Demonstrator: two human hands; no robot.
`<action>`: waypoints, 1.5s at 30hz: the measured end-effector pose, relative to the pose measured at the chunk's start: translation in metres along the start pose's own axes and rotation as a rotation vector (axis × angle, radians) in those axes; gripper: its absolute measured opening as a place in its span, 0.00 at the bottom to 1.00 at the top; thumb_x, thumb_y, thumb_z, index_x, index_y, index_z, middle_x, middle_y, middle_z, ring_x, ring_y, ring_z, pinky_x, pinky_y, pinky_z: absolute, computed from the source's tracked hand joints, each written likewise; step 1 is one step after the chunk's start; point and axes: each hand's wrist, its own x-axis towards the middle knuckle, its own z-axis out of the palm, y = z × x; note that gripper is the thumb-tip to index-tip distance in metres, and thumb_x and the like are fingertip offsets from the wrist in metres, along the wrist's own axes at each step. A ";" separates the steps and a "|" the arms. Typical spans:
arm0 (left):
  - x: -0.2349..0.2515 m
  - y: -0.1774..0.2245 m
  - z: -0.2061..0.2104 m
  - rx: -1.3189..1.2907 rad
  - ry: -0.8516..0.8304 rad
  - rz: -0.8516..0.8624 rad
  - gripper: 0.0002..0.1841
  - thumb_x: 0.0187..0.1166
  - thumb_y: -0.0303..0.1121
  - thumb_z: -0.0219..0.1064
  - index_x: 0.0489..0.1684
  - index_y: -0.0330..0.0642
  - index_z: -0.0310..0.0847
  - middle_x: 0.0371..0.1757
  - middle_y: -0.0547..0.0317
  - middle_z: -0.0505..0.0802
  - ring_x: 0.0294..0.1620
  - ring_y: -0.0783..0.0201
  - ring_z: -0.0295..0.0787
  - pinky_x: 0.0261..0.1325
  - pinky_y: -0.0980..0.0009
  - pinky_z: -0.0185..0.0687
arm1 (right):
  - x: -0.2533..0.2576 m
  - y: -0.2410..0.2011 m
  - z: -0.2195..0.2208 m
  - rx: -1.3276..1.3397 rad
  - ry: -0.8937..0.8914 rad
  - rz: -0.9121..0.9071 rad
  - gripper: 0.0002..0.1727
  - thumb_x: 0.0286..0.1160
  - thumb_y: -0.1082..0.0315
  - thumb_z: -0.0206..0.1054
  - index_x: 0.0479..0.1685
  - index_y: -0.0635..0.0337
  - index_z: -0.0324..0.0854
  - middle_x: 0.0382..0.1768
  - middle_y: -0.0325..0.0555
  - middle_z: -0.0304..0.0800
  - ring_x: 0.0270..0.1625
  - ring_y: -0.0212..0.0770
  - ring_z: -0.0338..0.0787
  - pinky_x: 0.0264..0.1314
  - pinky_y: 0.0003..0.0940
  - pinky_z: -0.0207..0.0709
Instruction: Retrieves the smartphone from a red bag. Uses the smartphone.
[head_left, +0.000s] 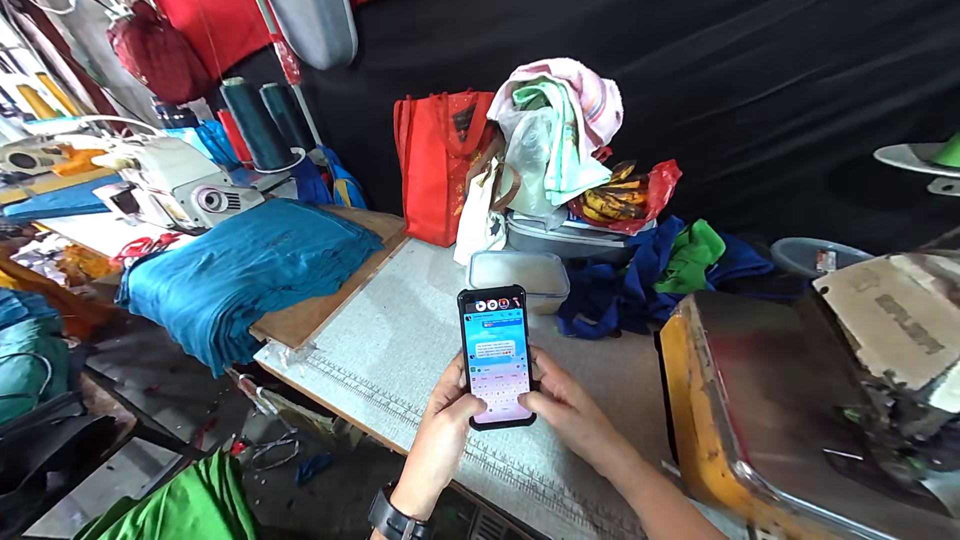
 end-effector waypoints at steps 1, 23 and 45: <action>0.000 0.000 -0.001 0.011 -0.010 -0.003 0.33 0.69 0.17 0.50 0.82 0.34 0.64 0.60 0.48 0.91 0.59 0.60 0.91 0.67 0.59 0.86 | 0.000 -0.003 0.000 -0.001 0.000 0.015 0.31 0.68 0.73 0.59 0.77 0.61 0.69 0.55 0.44 0.91 0.54 0.32 0.91 0.58 0.30 0.85; 0.000 0.000 -0.003 0.010 -0.011 -0.009 0.32 0.70 0.17 0.51 0.81 0.33 0.65 0.58 0.48 0.92 0.57 0.60 0.92 0.65 0.60 0.87 | 0.001 0.005 -0.002 0.005 -0.013 -0.047 0.30 0.67 0.72 0.59 0.76 0.57 0.70 0.54 0.42 0.94 0.55 0.33 0.93 0.59 0.32 0.87; 0.000 -0.003 0.001 -0.002 0.039 0.015 0.23 0.86 0.27 0.54 0.80 0.33 0.68 0.60 0.42 0.91 0.58 0.55 0.93 0.67 0.56 0.87 | -0.001 0.002 0.000 0.018 -0.011 -0.041 0.31 0.69 0.72 0.60 0.78 0.58 0.69 0.56 0.42 0.93 0.57 0.33 0.93 0.61 0.31 0.87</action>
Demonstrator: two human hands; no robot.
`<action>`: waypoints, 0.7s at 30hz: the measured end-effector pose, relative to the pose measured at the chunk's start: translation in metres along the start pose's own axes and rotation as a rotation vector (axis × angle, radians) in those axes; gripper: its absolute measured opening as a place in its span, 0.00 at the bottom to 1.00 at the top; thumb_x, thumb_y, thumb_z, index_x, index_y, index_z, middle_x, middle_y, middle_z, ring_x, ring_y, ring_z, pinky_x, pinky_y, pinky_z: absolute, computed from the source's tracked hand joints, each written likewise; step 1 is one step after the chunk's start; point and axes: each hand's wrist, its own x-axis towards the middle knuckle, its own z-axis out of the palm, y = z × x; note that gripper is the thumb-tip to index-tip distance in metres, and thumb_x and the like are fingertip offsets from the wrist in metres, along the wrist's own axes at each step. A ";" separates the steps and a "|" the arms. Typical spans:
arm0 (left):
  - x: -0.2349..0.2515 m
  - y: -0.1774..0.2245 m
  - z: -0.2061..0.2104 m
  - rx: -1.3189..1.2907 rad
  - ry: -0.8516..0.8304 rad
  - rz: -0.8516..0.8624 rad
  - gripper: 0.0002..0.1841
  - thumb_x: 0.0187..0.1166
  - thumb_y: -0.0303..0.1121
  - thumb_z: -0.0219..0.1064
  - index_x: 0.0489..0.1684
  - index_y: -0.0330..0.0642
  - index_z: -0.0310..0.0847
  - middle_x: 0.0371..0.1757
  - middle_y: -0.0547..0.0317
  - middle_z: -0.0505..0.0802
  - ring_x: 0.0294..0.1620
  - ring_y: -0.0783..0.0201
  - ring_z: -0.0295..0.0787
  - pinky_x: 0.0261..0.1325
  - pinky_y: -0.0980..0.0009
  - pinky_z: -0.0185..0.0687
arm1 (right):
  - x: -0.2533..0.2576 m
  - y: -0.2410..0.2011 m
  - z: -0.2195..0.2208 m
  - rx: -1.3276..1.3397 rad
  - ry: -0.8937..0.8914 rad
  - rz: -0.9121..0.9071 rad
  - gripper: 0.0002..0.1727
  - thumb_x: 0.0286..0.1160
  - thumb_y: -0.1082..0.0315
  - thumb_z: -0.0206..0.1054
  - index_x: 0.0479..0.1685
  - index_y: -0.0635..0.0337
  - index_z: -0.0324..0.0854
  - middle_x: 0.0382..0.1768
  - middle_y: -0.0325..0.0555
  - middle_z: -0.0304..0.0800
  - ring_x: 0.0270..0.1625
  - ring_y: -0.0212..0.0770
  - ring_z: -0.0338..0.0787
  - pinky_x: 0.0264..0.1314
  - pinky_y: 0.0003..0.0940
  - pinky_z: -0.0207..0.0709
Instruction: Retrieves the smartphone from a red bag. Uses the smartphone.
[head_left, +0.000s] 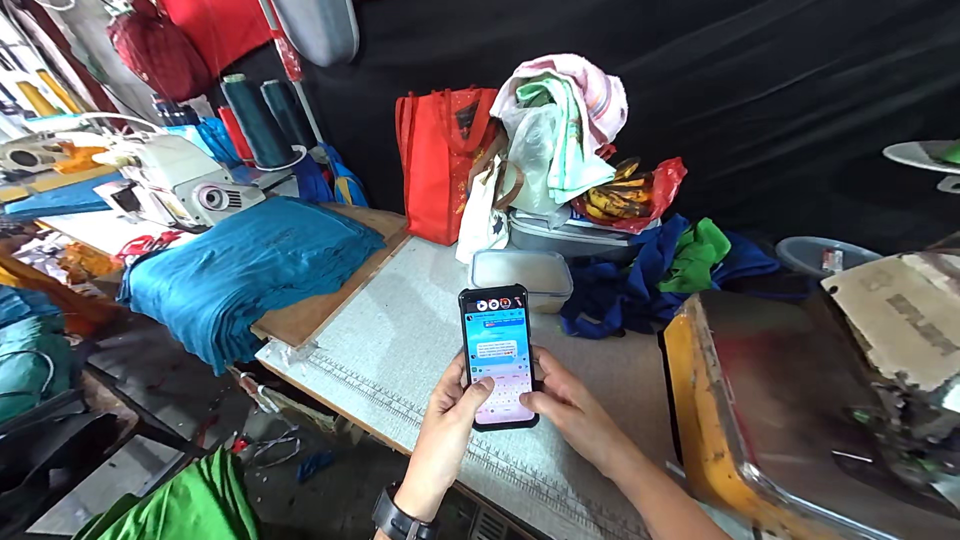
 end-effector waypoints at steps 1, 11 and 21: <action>0.000 0.000 -0.001 -0.015 -0.008 -0.009 0.24 0.84 0.27 0.54 0.80 0.33 0.68 0.60 0.43 0.91 0.58 0.55 0.92 0.67 0.56 0.87 | 0.000 0.000 0.000 0.010 -0.003 0.002 0.31 0.69 0.72 0.60 0.78 0.58 0.69 0.56 0.42 0.93 0.57 0.33 0.93 0.61 0.31 0.87; -0.001 0.001 -0.004 0.030 -0.088 -0.001 0.34 0.69 0.17 0.53 0.83 0.32 0.63 0.58 0.48 0.92 0.59 0.60 0.91 0.67 0.59 0.86 | -0.001 0.000 0.003 0.003 0.037 0.021 0.32 0.66 0.71 0.64 0.76 0.56 0.70 0.53 0.42 0.94 0.54 0.34 0.94 0.58 0.31 0.88; -0.001 0.002 -0.004 0.023 -0.100 -0.005 0.34 0.70 0.16 0.52 0.84 0.33 0.62 0.59 0.48 0.91 0.59 0.60 0.91 0.67 0.59 0.86 | -0.001 -0.001 0.003 0.007 0.039 0.025 0.31 0.65 0.72 0.65 0.75 0.57 0.69 0.53 0.42 0.94 0.55 0.33 0.94 0.59 0.30 0.88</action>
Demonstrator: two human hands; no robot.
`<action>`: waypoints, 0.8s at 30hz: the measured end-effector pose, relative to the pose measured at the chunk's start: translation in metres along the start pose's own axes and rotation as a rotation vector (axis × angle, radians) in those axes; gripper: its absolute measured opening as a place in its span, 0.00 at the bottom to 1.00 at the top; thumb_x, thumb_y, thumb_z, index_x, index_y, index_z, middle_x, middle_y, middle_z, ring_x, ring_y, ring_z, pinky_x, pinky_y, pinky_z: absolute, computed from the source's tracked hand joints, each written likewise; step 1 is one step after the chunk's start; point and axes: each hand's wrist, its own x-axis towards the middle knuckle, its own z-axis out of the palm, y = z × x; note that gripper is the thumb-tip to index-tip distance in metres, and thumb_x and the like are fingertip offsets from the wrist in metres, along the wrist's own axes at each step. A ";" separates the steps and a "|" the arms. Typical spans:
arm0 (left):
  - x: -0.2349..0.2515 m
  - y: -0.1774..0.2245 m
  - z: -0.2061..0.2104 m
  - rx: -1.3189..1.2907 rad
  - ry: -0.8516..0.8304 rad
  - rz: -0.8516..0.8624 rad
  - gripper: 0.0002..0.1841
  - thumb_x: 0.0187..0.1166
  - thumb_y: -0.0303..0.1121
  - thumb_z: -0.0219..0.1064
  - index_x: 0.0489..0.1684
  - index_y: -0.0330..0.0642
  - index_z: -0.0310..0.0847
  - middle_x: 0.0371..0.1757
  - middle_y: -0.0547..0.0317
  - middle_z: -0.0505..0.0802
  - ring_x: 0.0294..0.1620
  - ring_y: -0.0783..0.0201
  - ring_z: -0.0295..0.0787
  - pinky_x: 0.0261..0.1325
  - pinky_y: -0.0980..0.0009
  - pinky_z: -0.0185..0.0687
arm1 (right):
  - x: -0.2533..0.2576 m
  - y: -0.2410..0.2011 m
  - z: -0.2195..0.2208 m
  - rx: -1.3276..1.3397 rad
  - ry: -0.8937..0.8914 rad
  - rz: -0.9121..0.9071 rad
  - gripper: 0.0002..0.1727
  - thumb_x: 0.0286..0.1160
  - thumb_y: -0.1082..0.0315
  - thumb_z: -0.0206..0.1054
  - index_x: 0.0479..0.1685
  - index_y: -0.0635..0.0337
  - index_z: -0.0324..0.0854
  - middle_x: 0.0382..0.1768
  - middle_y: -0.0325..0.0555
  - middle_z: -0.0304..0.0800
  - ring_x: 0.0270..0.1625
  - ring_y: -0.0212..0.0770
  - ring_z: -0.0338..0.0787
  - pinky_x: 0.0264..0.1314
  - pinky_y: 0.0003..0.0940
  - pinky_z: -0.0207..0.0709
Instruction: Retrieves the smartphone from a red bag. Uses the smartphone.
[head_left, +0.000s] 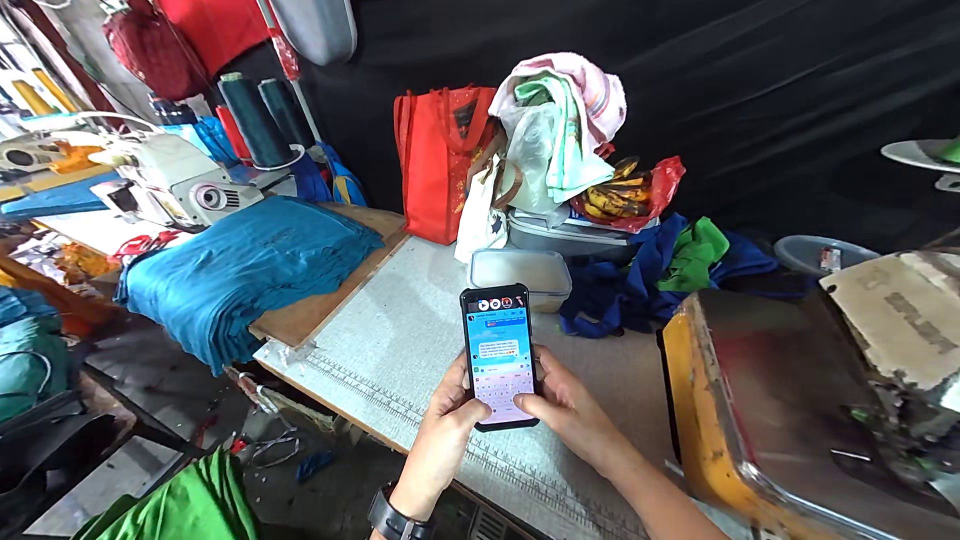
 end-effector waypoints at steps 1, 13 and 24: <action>0.000 0.000 0.000 0.002 0.000 0.000 0.34 0.70 0.16 0.52 0.84 0.32 0.61 0.59 0.48 0.92 0.59 0.60 0.91 0.67 0.59 0.86 | 0.000 0.000 0.000 -0.006 0.003 -0.002 0.31 0.65 0.71 0.65 0.75 0.57 0.69 0.53 0.42 0.94 0.54 0.33 0.94 0.59 0.30 0.88; 0.000 0.000 -0.001 0.010 -0.004 -0.009 0.34 0.70 0.16 0.52 0.84 0.33 0.61 0.60 0.47 0.91 0.61 0.59 0.91 0.68 0.59 0.85 | 0.001 0.001 -0.003 -0.019 0.008 -0.004 0.28 0.71 0.70 0.58 0.75 0.56 0.72 0.56 0.42 0.93 0.58 0.33 0.92 0.63 0.31 0.85; 0.000 -0.001 -0.001 0.015 0.000 -0.010 0.34 0.70 0.16 0.49 0.84 0.33 0.63 0.61 0.48 0.91 0.61 0.60 0.91 0.68 0.58 0.85 | 0.001 0.002 -0.002 -0.011 0.001 -0.005 0.31 0.65 0.72 0.62 0.75 0.57 0.70 0.53 0.41 0.93 0.55 0.34 0.93 0.59 0.31 0.88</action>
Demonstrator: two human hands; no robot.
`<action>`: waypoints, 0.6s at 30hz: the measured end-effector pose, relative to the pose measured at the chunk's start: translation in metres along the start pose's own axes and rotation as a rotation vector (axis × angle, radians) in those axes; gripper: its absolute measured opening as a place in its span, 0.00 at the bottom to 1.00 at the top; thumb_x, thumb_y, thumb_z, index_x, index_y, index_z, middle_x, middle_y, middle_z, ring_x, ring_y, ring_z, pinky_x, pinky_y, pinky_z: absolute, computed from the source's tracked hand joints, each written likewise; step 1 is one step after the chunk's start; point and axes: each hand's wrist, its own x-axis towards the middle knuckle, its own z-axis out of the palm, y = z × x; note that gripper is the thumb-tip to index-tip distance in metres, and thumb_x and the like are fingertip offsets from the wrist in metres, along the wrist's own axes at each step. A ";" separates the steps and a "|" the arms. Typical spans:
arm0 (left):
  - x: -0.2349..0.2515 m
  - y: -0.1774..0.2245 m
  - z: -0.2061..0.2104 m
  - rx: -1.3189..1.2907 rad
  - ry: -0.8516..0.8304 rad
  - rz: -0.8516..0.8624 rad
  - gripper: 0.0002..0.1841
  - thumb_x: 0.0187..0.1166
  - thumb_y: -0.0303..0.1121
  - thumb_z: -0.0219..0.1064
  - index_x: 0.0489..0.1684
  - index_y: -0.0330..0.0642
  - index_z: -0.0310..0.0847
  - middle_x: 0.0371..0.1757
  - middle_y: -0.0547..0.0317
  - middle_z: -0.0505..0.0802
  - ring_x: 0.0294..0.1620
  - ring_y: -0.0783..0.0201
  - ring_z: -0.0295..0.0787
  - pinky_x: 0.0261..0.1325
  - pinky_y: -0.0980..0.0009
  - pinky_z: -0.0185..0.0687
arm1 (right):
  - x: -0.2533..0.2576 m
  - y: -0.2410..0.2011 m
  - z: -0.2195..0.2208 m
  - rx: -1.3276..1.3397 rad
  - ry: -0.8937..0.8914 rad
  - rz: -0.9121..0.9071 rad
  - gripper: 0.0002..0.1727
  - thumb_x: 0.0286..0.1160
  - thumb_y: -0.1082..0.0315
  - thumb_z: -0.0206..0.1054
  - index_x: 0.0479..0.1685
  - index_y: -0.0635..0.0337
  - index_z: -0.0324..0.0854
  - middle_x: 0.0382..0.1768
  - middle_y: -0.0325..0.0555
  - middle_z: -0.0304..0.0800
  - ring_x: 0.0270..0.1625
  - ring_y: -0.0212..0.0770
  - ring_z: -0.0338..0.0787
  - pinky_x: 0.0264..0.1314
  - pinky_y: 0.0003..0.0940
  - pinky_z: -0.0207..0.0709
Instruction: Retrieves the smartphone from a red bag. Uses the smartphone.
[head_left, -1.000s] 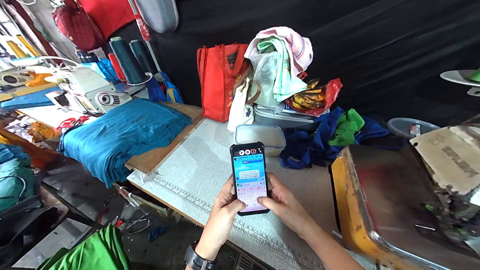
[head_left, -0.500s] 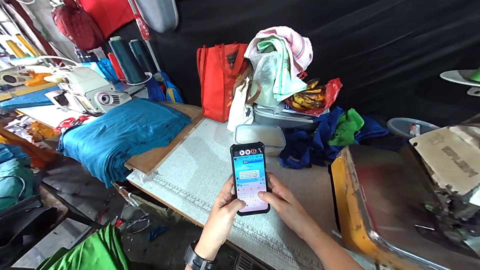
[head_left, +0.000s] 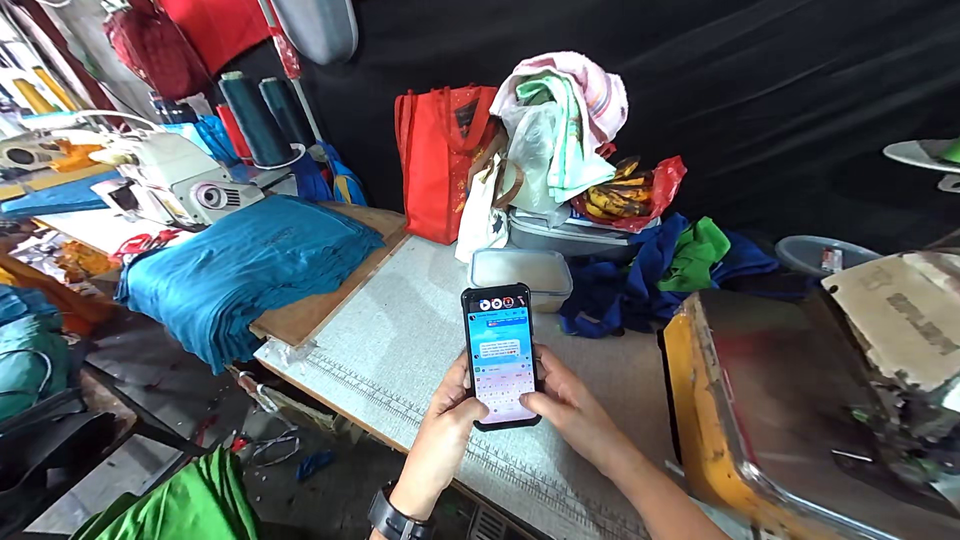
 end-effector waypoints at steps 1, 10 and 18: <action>0.000 0.000 0.000 -0.003 -0.003 0.001 0.34 0.70 0.16 0.49 0.84 0.33 0.62 0.61 0.48 0.91 0.61 0.60 0.91 0.69 0.58 0.85 | 0.000 0.000 0.000 0.002 -0.001 -0.006 0.30 0.65 0.72 0.61 0.75 0.57 0.70 0.54 0.41 0.93 0.55 0.33 0.93 0.59 0.31 0.87; 0.000 0.001 0.001 -0.020 -0.002 -0.005 0.33 0.71 0.17 0.49 0.83 0.34 0.63 0.60 0.49 0.91 0.59 0.60 0.91 0.67 0.59 0.86 | 0.000 0.001 0.000 -0.029 0.009 -0.006 0.29 0.69 0.70 0.62 0.75 0.57 0.70 0.52 0.41 0.94 0.53 0.33 0.94 0.57 0.30 0.88; 0.000 -0.001 0.000 -0.001 0.007 -0.009 0.30 0.78 0.19 0.49 0.84 0.34 0.62 0.61 0.47 0.91 0.60 0.59 0.91 0.68 0.58 0.85 | -0.001 -0.001 0.000 0.005 0.012 0.002 0.29 0.66 0.71 0.63 0.74 0.57 0.71 0.54 0.41 0.93 0.55 0.33 0.94 0.59 0.30 0.87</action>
